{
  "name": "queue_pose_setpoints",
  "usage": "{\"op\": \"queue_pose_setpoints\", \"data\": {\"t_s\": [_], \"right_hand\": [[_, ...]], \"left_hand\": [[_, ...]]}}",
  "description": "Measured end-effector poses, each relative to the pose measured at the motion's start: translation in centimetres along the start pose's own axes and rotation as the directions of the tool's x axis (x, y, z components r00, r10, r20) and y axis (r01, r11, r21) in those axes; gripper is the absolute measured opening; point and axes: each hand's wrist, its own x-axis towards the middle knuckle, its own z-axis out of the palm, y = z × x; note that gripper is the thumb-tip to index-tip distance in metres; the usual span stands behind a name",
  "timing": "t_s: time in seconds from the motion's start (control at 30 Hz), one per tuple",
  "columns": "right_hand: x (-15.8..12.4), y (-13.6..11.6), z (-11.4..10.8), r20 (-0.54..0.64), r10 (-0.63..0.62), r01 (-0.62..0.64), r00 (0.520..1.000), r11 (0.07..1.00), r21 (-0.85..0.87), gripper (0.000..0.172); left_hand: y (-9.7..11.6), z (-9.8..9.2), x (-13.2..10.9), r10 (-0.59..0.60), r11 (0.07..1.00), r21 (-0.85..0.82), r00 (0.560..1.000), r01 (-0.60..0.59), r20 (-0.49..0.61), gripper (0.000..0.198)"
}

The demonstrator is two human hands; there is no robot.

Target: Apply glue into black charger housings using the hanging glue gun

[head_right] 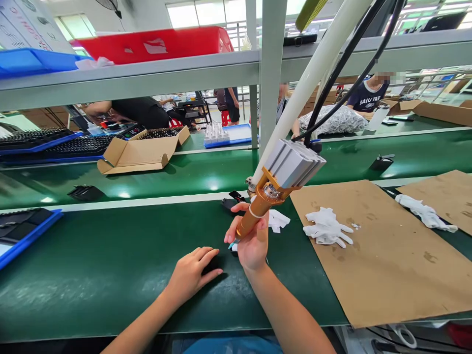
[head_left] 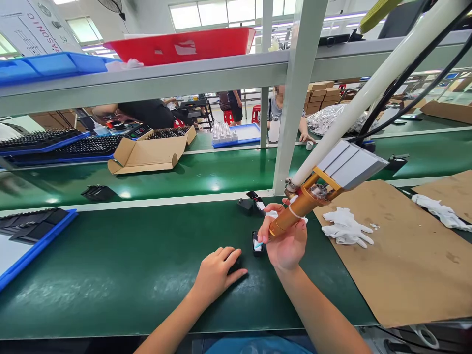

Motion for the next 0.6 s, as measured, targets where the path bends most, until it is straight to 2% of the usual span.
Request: {"op": "queue_pose_setpoints", "data": {"t_s": [0.07, 0.17, 0.33, 0.43, 0.5, 0.6], "right_hand": [[0.0, -0.1, 0.0, -0.001, 0.006, -0.006, 1.0, 1.0, 0.001, 0.03], [0.2, -0.2, -0.2, 0.0, 0.012, -0.012, 1.0, 1.0, -0.004, 0.031], [1.1, -0.3, -0.8, -0.02, 0.01, -0.011, 1.0, 1.0, -0.023, 0.034], [1.5, -0.4, -1.3, -0.043, 0.015, -0.015, 0.999, 1.0, -0.012, 0.035], [1.6, -0.4, -1.5, -0.058, 0.017, -0.017, 0.998, 1.0, -0.005, 0.035], [1.7, -0.5, -1.6, -0.07, 0.028, -0.029, 0.997, 1.0, -0.001, 0.035]], "left_hand": [[0.2, 0.0, -0.1, -0.005, 0.999, 0.039, 0.998, 0.003, 0.065, 0.03], [-0.1, -0.3, -0.1, -0.021, 0.999, 0.053, 0.993, 0.015, 0.114, 0.024], [-3.7, -0.9, 0.7, -0.162, 0.968, 0.197, 0.987, 0.155, 0.021, 0.032], [-5.6, -1.6, 1.1, -0.168, 0.954, 0.252, 0.986, 0.165, -0.008, 0.041], [-5.4, -2.0, 1.5, -0.162, 0.948, 0.259, 0.982, 0.183, -0.102, 0.049], [-2.6, -1.6, 2.5, -0.18, 0.964, 0.153, 0.958, 0.217, -0.225, 0.07]]}}
